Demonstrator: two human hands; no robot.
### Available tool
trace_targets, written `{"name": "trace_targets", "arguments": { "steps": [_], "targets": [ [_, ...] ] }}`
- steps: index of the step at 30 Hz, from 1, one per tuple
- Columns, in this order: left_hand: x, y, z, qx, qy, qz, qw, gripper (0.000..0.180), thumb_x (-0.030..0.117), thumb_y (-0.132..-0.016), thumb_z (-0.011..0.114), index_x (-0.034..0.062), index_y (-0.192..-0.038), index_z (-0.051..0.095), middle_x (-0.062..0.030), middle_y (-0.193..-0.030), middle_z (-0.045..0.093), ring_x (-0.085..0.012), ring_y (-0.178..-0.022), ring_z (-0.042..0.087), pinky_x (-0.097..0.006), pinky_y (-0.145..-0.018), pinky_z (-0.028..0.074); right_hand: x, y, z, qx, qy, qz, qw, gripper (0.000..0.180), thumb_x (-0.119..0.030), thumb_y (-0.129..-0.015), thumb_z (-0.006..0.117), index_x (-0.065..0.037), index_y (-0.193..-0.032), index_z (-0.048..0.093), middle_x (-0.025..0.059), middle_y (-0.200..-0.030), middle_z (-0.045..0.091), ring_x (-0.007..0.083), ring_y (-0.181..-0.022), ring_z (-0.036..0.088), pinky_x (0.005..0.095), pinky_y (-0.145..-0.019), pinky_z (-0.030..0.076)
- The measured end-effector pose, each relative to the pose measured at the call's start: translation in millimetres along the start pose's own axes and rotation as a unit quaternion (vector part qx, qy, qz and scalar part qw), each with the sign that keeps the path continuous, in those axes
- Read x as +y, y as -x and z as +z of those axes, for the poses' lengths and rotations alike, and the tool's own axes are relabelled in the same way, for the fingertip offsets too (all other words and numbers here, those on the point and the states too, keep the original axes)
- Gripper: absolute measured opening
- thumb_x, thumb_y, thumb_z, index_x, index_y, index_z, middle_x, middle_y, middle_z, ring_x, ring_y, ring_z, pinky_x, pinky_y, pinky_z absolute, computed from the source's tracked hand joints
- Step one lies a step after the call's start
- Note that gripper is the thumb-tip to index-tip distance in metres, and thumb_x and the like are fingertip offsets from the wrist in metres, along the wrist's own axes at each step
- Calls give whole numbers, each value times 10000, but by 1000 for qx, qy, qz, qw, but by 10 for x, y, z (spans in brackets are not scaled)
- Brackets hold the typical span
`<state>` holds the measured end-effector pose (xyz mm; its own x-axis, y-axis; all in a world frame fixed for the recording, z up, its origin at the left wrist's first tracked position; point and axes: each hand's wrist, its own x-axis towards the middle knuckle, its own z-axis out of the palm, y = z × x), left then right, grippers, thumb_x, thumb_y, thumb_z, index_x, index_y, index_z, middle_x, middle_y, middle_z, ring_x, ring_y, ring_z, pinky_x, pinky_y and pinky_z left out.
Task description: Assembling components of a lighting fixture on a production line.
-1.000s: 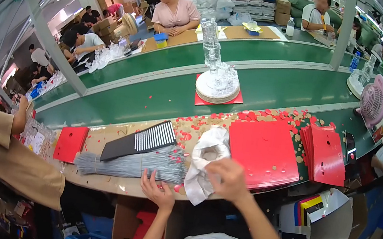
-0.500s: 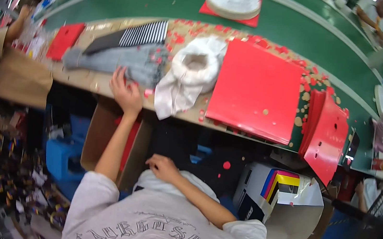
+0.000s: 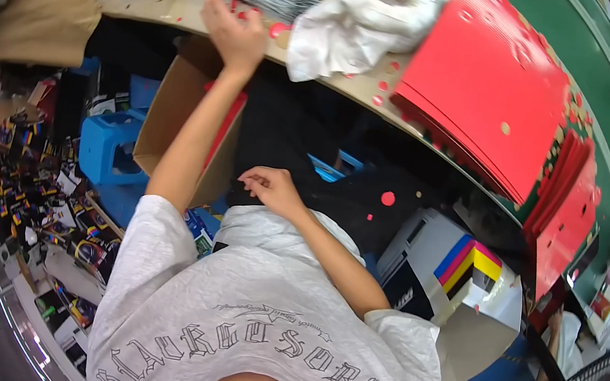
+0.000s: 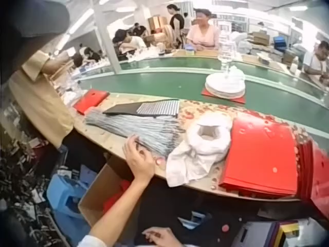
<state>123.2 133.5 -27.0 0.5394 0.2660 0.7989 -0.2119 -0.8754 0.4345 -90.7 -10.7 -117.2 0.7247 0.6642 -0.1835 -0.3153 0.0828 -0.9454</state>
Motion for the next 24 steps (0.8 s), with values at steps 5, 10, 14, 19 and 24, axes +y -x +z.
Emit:
{"name": "trace_targets", "arguments": {
  "steps": [5,10,14,19,24],
  "targets": [
    [235,582,-170,-72,49,13,996,693,93,-881,563,-50,-1478,241,-325,-1518,235,-496,-1412,222,-550,-1148,203,34,-117,16,18,30,31,999,191,28,-873,574,36,-1008,709,93,-753,688,109,-600,637,254,-569,519],
    [-158,1355,-725,-113,80,-54,989,557,114,-816,622,29,-1342,463,-269,-1472,352,-472,-1321,361,-537,-1101,295,-8,-155,52,75,26,55,995,233,51,-867,522,49,-1020,699,80,-727,666,99,-560,612,239,-535,498],
    [-1675,2074,-899,-84,3,-448,890,410,80,-846,615,-9,-1241,550,-204,-1198,626,-340,-1156,585,-413,-991,447,-165,-165,193,103,8,80,991,152,-40,-941,592,29,-1005,711,60,-676,647,79,-538,594,222,-504,468],
    [-2334,2472,-1229,-134,82,-569,807,216,145,-962,538,1,-1085,643,-137,-991,696,-218,-947,670,-329,-868,522,-17,-319,313,86,2,88,992,187,-6,-937,532,15,-1007,704,64,-682,645,83,-547,607,237,-489,500],
    [-1128,1233,-785,110,116,-425,891,210,139,-1036,409,-45,-1131,449,-175,-1066,534,-248,-929,549,-370,-857,470,9,-407,36,102,46,89,990,196,-3,-916,538,14,-1014,707,76,-678,667,95,-520,627,244,-502,501]
  ]
}}
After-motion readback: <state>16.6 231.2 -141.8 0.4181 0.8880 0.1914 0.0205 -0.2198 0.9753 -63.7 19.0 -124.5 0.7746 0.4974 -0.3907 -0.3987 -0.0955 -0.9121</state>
